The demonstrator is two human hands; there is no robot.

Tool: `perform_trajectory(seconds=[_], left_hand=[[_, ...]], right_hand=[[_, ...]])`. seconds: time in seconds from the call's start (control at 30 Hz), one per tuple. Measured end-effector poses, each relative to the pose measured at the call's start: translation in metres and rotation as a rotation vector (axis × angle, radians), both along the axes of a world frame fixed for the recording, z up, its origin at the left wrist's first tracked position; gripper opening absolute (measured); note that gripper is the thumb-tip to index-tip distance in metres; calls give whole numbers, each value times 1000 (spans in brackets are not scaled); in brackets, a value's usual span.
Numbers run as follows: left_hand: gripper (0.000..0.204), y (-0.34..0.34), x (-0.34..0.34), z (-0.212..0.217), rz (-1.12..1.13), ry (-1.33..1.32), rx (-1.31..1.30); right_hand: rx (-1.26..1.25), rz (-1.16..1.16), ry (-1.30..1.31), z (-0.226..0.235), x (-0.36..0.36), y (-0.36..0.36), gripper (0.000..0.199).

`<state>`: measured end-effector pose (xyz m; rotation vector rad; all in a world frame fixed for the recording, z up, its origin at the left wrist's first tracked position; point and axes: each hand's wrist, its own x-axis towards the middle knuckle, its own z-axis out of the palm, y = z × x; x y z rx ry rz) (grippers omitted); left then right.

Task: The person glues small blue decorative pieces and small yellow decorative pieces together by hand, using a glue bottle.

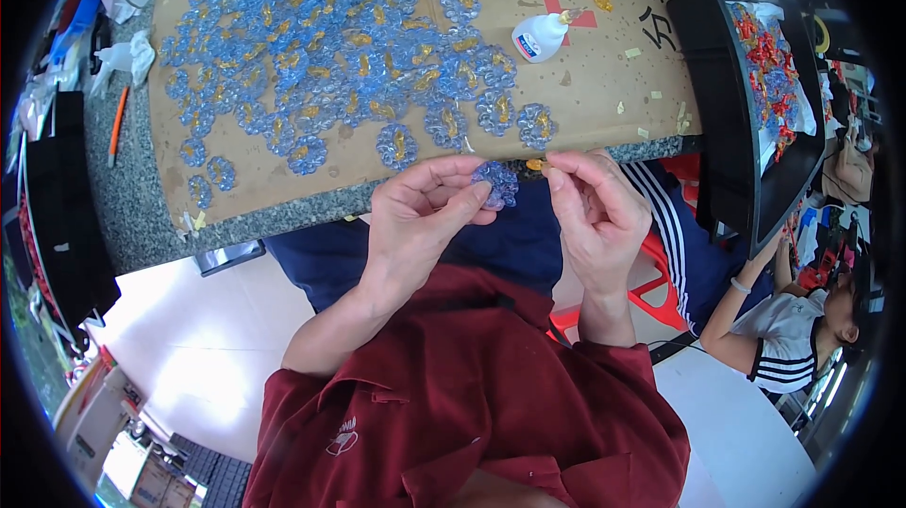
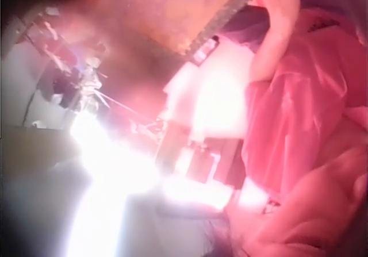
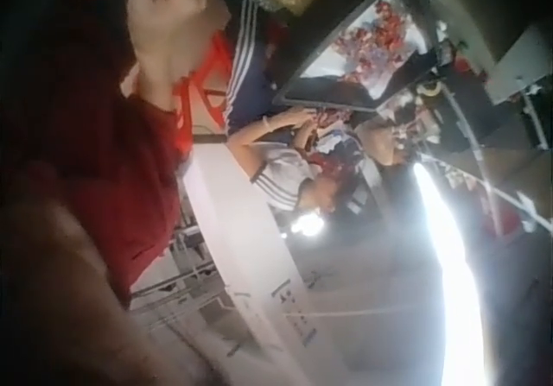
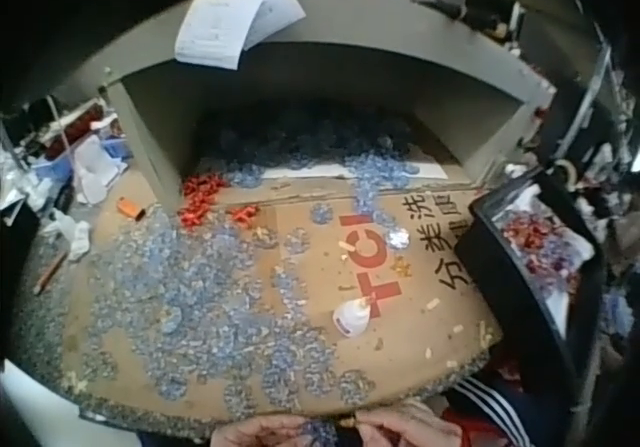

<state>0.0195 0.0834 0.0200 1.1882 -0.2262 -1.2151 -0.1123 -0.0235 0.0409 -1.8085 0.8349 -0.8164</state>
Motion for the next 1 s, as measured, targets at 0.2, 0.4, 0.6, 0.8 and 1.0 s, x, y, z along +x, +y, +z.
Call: perform_trajectory(seconds=[0.2, 0.4, 0.6, 0.8, 1.0], left_hand=[[22, 0, 0, 1, 11, 28, -22], [23, -1, -1, 0, 20, 23, -11], [24, -1, -3, 1, 16, -2, -2], [25, 2, -5, 1, -4, -38, 8], [24, 1, -2, 1, -16, -67, -27]], right_hand=[[-307, 93, -1, -5, 5, 2, 19], [-423, 146, 16, -6, 6, 5, 23], [-479, 166, 41, -9, 4, 6, 26], [-542, 183, 41, -12, 3, 7, 29], [-623, 232, 44, -12, 2, 4, 31]])
